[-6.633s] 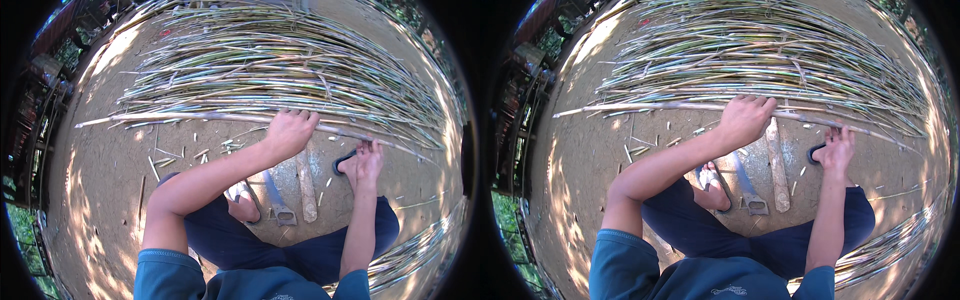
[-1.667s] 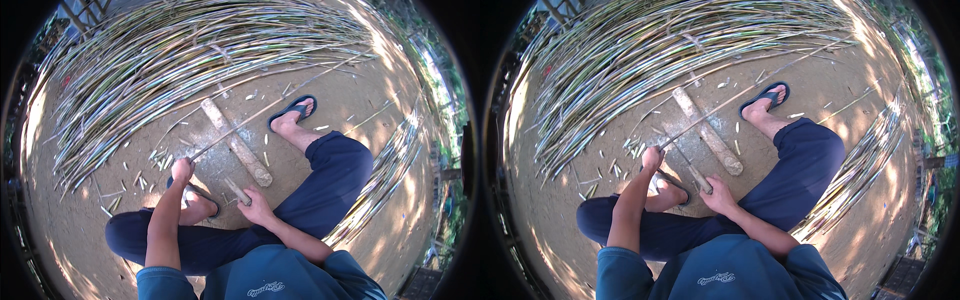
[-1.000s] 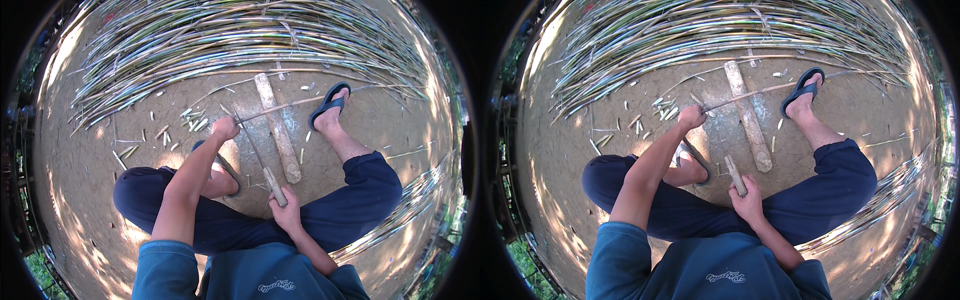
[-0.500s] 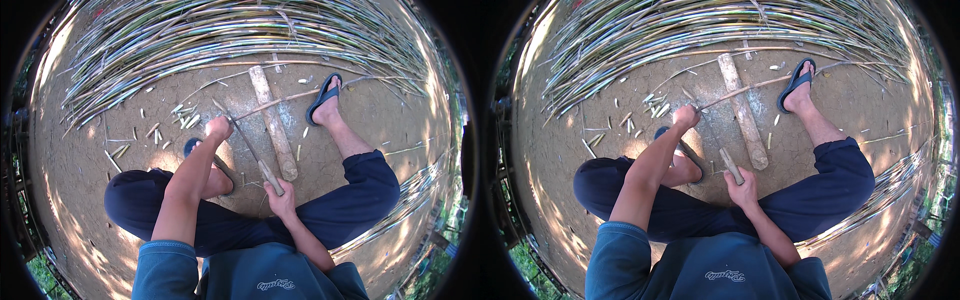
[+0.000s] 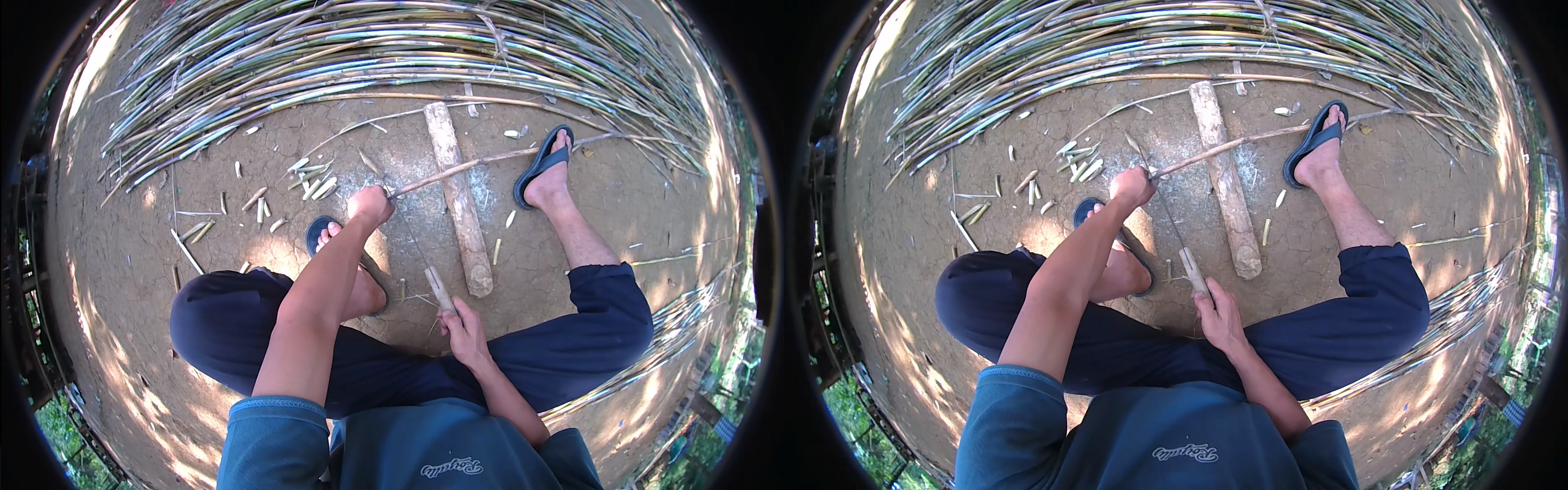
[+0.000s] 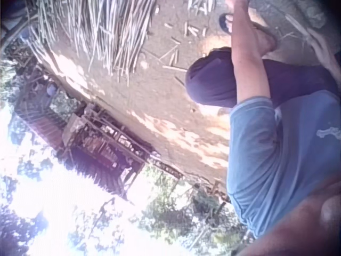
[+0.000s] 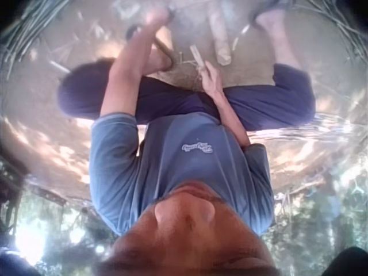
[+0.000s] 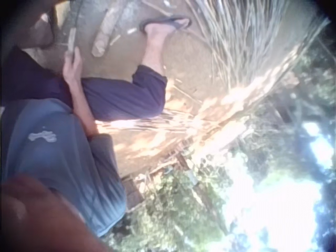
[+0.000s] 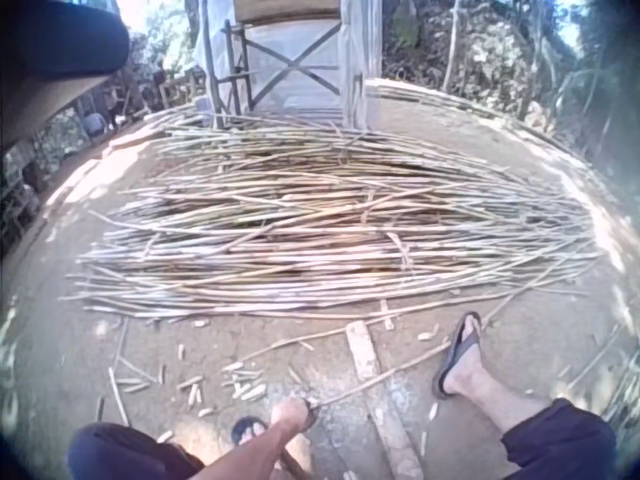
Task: The person sits on the ground and uses a machete to split long bamboo stalks into thin strips. They repeatedly pick up a stalk, place it on a wooden block, and strike it with the machete to separate the layers, then set the finished strips aside.
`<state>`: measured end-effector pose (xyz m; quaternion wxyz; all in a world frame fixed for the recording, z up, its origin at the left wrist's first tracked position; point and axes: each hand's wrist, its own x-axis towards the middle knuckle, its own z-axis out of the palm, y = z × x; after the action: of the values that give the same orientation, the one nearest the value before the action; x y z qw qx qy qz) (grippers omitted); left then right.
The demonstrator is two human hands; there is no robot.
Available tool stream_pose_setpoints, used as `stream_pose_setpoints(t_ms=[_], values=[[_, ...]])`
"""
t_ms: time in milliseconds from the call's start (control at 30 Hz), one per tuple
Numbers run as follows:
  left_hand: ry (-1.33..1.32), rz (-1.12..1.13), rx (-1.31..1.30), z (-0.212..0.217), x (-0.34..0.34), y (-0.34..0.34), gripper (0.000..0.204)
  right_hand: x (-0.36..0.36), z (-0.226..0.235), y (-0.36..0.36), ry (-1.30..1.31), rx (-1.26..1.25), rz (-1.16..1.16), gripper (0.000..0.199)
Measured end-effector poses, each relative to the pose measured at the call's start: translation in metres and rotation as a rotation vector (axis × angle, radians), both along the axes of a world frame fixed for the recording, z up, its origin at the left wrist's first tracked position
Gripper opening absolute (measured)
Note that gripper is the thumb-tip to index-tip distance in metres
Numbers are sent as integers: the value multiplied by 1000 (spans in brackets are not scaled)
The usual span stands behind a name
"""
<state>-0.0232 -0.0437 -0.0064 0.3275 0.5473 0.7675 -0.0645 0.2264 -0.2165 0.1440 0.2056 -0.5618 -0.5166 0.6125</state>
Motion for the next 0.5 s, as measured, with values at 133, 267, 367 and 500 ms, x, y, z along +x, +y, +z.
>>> stream_pose_setpoints(t_ms=[133, 267, 367, 500], values=[[-16, -14, 90, 0, 1, 0, 34, -4, -5, -5, 139, -39, -116, 20], [-20, -1, 212, -5, 8, -2, 32, 5, -17, -2, 118, -130, -62, 20], [19, 6, 83, 4, 11, 8, 31, 7, -19, 2, 63, -149, -86, 20], [-8, 30, 15, 10, 4, 5, 31, 8, -13, -6, -99, -37, -98, 21]])
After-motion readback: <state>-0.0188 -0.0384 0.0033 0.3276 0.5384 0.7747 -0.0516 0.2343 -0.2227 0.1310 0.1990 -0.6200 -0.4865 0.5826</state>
